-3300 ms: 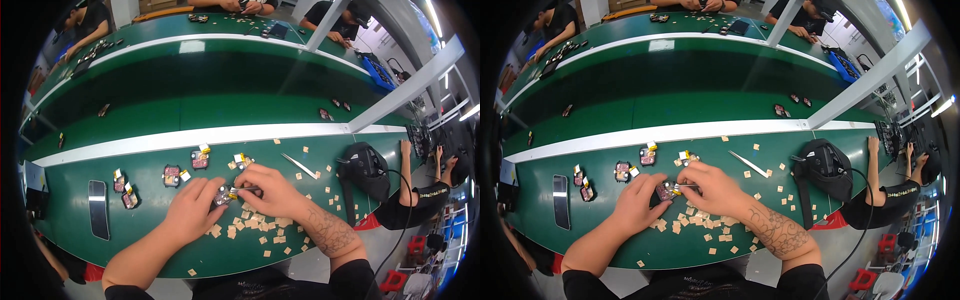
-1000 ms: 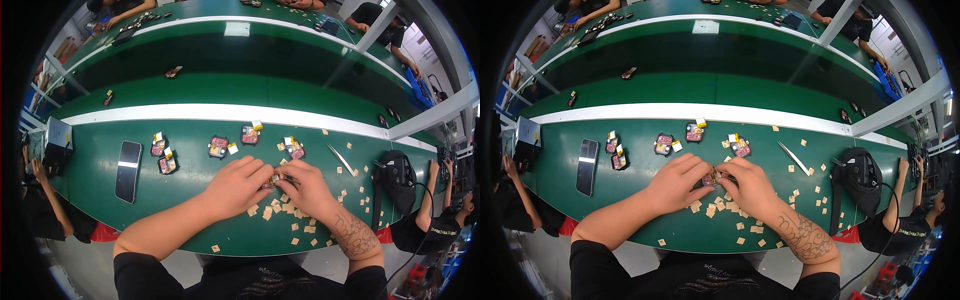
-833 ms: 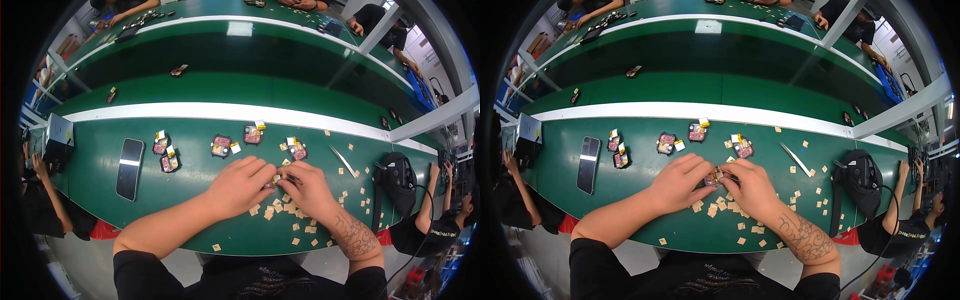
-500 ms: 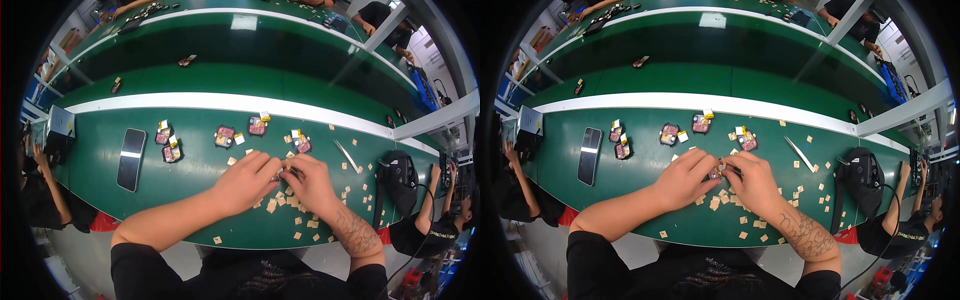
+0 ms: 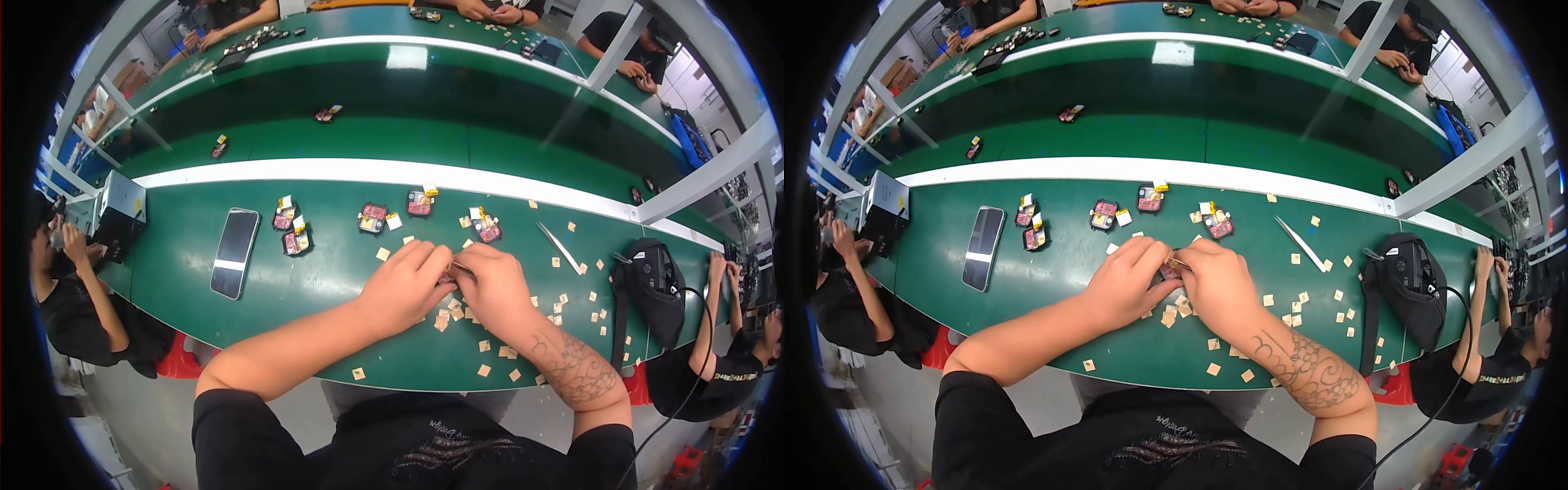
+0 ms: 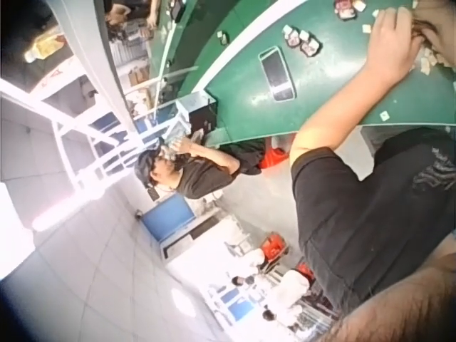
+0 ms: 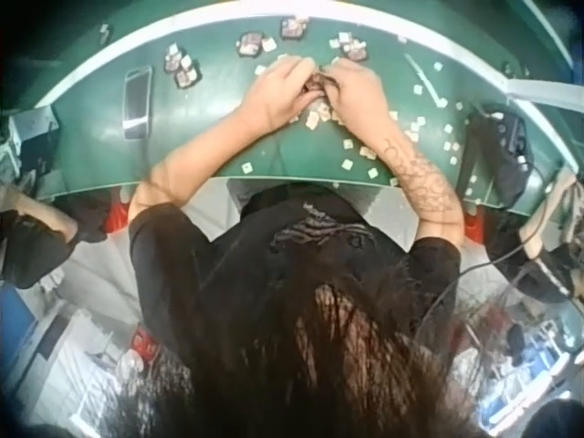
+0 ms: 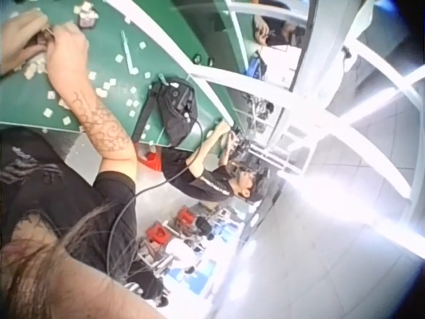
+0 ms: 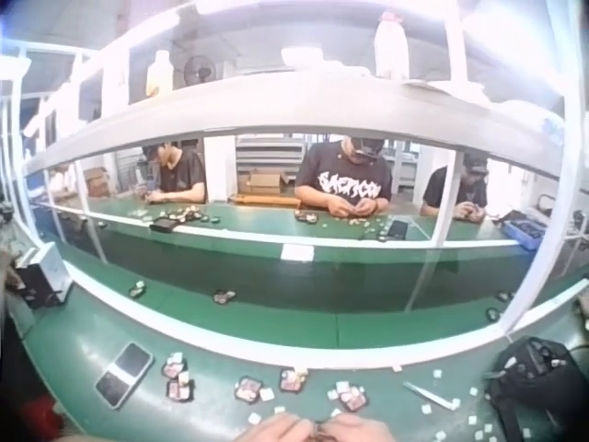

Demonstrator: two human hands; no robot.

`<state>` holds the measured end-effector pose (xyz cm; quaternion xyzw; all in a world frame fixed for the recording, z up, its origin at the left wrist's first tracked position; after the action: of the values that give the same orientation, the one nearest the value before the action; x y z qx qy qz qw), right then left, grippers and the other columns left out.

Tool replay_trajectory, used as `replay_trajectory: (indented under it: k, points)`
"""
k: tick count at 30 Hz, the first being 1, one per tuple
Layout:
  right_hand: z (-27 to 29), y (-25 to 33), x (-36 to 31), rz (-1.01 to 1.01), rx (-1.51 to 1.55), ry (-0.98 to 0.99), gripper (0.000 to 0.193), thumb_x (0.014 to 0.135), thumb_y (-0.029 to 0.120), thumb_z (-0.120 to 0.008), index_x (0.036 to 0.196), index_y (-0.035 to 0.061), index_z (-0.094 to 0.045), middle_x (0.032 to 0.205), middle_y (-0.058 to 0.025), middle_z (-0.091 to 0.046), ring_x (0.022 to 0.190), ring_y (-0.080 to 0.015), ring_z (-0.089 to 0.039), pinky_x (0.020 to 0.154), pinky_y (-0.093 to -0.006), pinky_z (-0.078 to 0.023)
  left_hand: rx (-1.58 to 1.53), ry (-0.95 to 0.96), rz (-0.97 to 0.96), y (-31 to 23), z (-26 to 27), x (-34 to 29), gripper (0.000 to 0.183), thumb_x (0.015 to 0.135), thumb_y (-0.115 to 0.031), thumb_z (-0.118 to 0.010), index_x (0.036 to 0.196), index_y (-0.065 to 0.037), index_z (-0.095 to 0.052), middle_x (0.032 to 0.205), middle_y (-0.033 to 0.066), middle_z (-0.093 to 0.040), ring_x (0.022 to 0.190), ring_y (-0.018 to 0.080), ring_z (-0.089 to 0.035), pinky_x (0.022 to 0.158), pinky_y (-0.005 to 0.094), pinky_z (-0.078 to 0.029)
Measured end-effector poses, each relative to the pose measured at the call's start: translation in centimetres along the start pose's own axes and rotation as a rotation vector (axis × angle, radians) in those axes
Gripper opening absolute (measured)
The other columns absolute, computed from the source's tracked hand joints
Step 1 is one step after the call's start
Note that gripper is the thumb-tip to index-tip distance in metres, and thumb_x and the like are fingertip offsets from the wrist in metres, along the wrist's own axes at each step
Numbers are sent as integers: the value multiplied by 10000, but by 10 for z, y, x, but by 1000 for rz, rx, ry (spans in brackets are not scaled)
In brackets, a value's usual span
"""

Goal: Assemble small electronic components by attaching small yellow tabs to electronic parts.

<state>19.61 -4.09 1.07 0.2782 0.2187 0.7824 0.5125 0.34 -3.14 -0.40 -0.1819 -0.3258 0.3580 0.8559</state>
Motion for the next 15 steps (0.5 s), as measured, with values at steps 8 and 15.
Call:
replay_trajectory:
  k: [8,15]
  points:
    - [25,-28,1,-190,410,-65,244,952,57,-746,1183,-18,-734,937,-104,-759,757,-182,-727,727,-333,-588,-13,-161,-117,-10,-7,17,396,815,-119,-891,1108,-31,-639,1077,167,-660,992,377,-661,872,445,-565]
    - [43,-37,11,-170,889,-127,160,993,-24,-687,1134,-98,-673,958,-116,-755,850,-125,-729,762,-276,-590,-654,-19,356,-14,1,64,248,983,84,-712,1200,16,-615,1017,55,-688,951,99,-696,781,252,-589]
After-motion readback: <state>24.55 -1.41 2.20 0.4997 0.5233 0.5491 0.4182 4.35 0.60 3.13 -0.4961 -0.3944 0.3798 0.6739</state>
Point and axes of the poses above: each hand's wrist, its own x-axis towards the middle knuckle, its own z-axis out of the back of the hand, y = z × x, the point moved 1 cm from there along x, towards the middle knuckle
